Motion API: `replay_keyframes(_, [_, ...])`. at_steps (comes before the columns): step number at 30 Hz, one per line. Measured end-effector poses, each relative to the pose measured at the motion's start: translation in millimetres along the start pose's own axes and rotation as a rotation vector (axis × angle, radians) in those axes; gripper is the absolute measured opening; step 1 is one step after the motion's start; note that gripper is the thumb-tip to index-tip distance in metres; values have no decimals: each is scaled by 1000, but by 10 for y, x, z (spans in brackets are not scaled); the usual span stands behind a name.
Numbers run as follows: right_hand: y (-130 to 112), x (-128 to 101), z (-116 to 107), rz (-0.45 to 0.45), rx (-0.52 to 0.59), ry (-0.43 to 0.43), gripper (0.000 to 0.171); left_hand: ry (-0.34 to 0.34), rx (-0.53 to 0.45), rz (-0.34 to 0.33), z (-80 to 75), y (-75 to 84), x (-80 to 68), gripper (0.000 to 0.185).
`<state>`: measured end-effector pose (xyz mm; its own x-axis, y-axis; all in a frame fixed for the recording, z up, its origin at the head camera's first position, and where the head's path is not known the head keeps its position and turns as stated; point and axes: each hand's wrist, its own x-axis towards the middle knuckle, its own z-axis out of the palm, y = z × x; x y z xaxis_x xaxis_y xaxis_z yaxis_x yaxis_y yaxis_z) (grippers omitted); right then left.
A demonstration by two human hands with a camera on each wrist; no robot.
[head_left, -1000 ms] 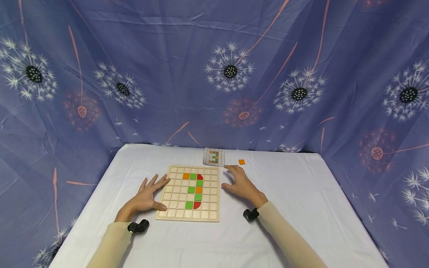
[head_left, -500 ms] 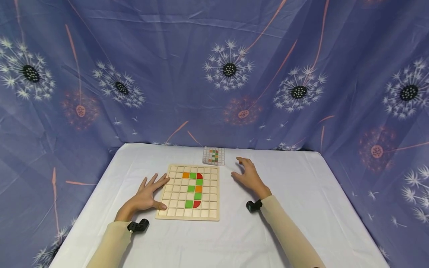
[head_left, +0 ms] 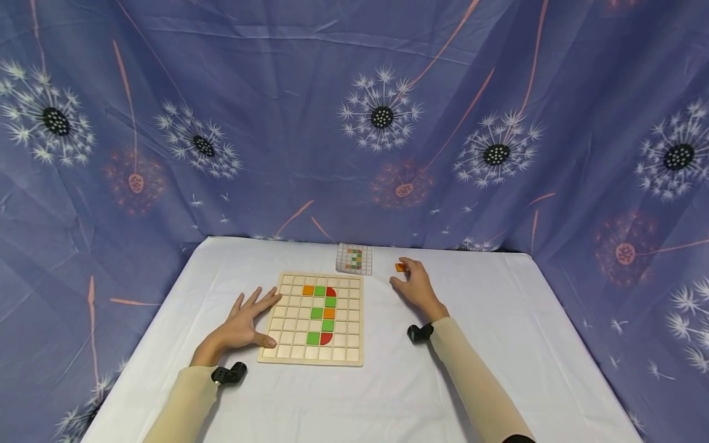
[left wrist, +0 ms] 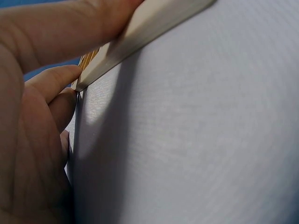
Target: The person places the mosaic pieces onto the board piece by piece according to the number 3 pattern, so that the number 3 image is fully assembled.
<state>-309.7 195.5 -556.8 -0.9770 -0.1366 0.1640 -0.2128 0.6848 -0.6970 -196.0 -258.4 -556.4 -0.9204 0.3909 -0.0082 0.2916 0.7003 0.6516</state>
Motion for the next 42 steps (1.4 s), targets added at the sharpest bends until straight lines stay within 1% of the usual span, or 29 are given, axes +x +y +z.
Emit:
replay_keyframes(5, [36, 49, 8, 18, -15, 12, 63, -2, 2, -7, 4, -1, 0, 116])
replay_keyframes(9, [48, 83, 6, 22, -5, 26, 58, -4, 9, -13, 3, -5, -3, 117])
replay_keyframes(12, [48, 107, 1, 31, 4, 28, 56, -3, 9, -13, -4, -7, -8, 118])
replay_keyframes(15, [50, 133, 1, 35, -9, 23, 55, -1, 4, -10, -11, -7, -11, 118])
replay_keyframes(21, [45, 162, 2, 24, -38, 30, 49, 1, 5, -11, -13, -6, -11, 118])
replay_keyframes(31, [42, 168, -3, 16, -68, 36, 34, 1, 3, -14, -5, 18, -17, 117])
replay_keyframes(42, [21, 177, -41, 79, -51, 14, 33, 7, 6, -4, -3, 35, -10, 116])
